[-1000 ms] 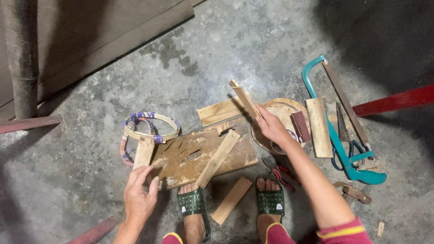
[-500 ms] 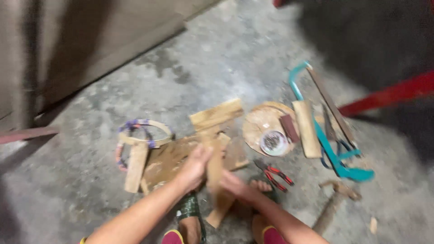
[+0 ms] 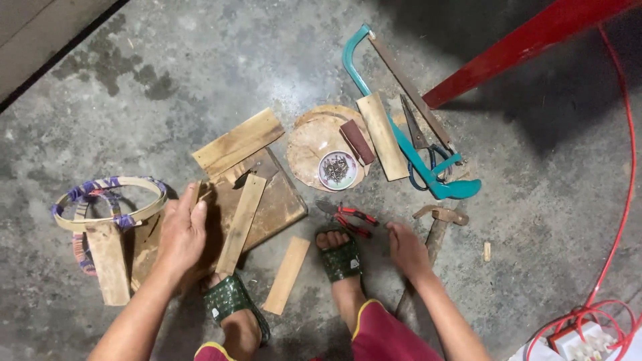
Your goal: The person is using pliers and a hammer to secure wooden strips together, likely for a repair or assembly task.
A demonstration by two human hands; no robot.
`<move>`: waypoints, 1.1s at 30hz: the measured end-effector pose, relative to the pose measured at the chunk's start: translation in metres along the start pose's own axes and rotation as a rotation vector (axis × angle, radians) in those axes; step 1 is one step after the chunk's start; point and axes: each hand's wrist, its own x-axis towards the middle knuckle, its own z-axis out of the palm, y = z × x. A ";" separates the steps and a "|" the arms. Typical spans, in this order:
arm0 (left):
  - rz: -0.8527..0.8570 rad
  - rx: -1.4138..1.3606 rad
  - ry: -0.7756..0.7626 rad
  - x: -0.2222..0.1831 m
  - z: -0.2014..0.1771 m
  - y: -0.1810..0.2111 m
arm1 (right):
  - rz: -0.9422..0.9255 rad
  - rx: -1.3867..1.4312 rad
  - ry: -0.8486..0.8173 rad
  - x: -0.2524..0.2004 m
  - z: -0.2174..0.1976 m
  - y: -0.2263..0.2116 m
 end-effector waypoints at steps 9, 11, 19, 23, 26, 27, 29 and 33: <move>0.114 -0.081 0.029 -0.042 -0.007 0.000 | -0.602 -0.332 0.657 0.077 0.067 -0.056; 0.032 -0.526 -0.151 -0.060 -0.011 0.018 | -0.660 -0.280 0.595 0.075 0.054 -0.074; -0.098 -1.275 -0.577 -0.080 -0.008 0.040 | -0.294 0.605 -0.087 -0.023 -0.062 -0.133; -0.137 -1.086 -0.526 -0.091 -0.012 0.058 | -0.434 0.783 -0.362 -0.060 -0.102 -0.198; -0.117 -0.865 -0.493 -0.101 -0.032 0.080 | -0.588 0.668 -0.346 -0.071 -0.116 -0.247; -0.069 -0.704 -0.476 -0.104 -0.042 0.088 | -0.606 0.516 -0.283 -0.072 -0.116 -0.260; -0.075 -0.781 -0.466 -0.109 -0.034 0.078 | -0.574 0.516 -0.305 -0.075 -0.108 -0.266; -0.152 -0.850 -0.521 -0.106 -0.014 0.060 | -0.587 0.517 -0.302 -0.079 -0.104 -0.275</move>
